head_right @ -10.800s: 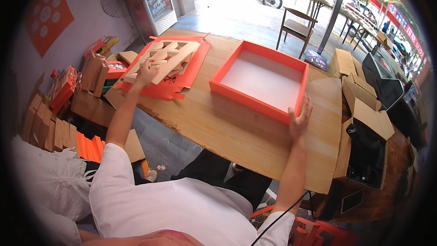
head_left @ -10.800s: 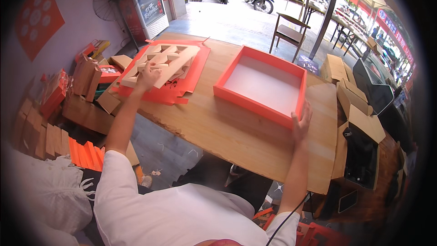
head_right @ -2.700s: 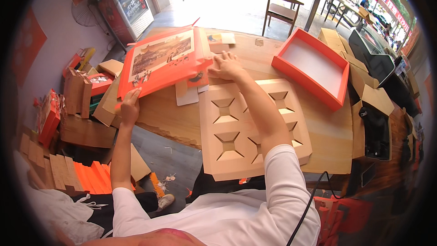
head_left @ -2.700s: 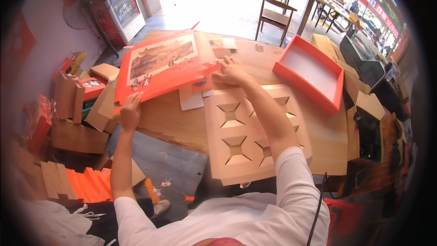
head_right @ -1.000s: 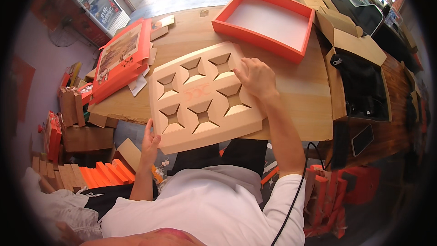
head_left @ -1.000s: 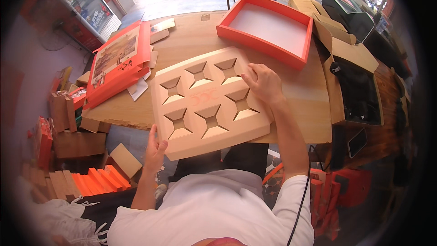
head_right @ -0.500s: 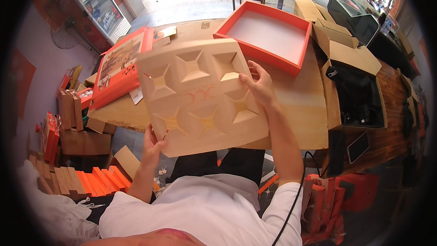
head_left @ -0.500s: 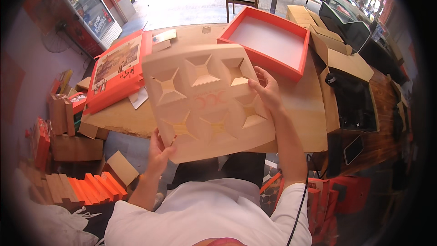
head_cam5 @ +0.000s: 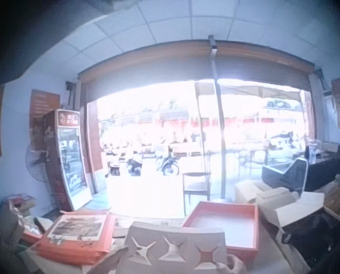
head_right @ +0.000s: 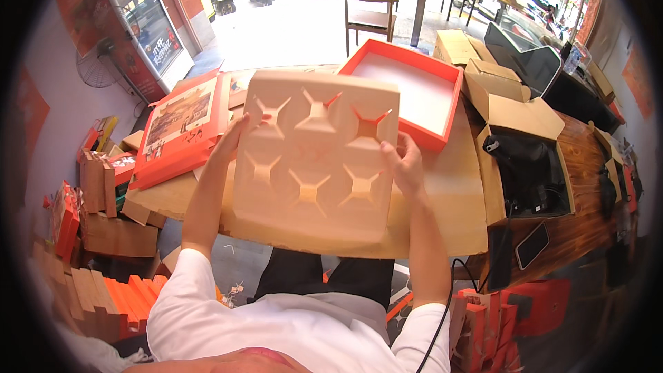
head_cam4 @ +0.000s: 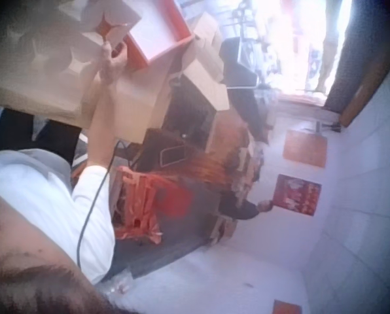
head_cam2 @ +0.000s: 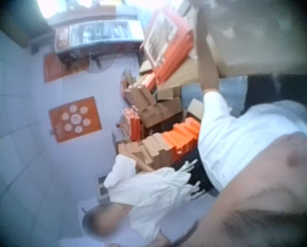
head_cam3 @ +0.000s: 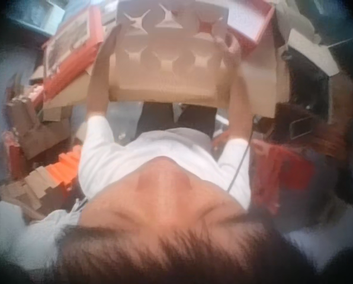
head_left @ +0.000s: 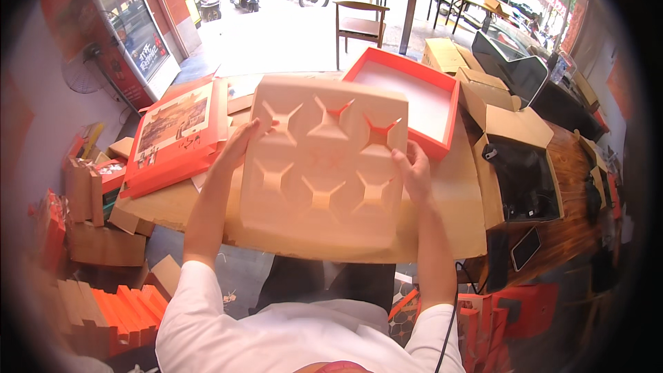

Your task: The person assembles cardboard packaging by hand, placing a shaped insert into a red box lid and pressing it down to secure it.

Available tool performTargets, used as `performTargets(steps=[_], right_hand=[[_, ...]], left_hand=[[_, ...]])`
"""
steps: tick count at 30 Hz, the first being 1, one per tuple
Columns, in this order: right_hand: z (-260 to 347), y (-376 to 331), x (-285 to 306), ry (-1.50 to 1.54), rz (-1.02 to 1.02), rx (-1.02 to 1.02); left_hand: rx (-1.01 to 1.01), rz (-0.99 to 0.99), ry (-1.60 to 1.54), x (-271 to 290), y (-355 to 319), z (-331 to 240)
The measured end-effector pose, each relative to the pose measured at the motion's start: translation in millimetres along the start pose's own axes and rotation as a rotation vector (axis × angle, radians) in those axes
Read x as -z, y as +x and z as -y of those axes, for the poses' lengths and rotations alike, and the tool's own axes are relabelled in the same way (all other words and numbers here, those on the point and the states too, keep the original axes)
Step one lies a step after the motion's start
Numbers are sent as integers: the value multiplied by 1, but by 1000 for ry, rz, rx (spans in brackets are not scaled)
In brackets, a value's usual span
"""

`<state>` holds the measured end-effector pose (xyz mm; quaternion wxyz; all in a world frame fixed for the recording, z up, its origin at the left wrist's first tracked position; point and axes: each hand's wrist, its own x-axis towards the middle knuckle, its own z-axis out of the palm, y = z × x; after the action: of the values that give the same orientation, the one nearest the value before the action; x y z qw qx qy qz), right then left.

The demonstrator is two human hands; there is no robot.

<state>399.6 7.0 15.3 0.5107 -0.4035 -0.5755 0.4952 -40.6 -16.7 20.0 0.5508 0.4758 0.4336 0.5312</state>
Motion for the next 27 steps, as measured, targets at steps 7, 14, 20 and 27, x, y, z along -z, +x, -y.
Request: performTargets(steps=[7,14,20,27], right_hand=[[-19,-3,0,-292,57,-74],[3,-6,-7,-458,117,-112],[-14,-3,1,-351,139,-155],[9,-5,4,-636,149,-191]], left_hand=[[80,-60,-100,-8,-21,25],[262,295,-362,-17,-28,20],[292,244,-169,-13,-26,24],[-170,-205,172,-7,-15,26]])
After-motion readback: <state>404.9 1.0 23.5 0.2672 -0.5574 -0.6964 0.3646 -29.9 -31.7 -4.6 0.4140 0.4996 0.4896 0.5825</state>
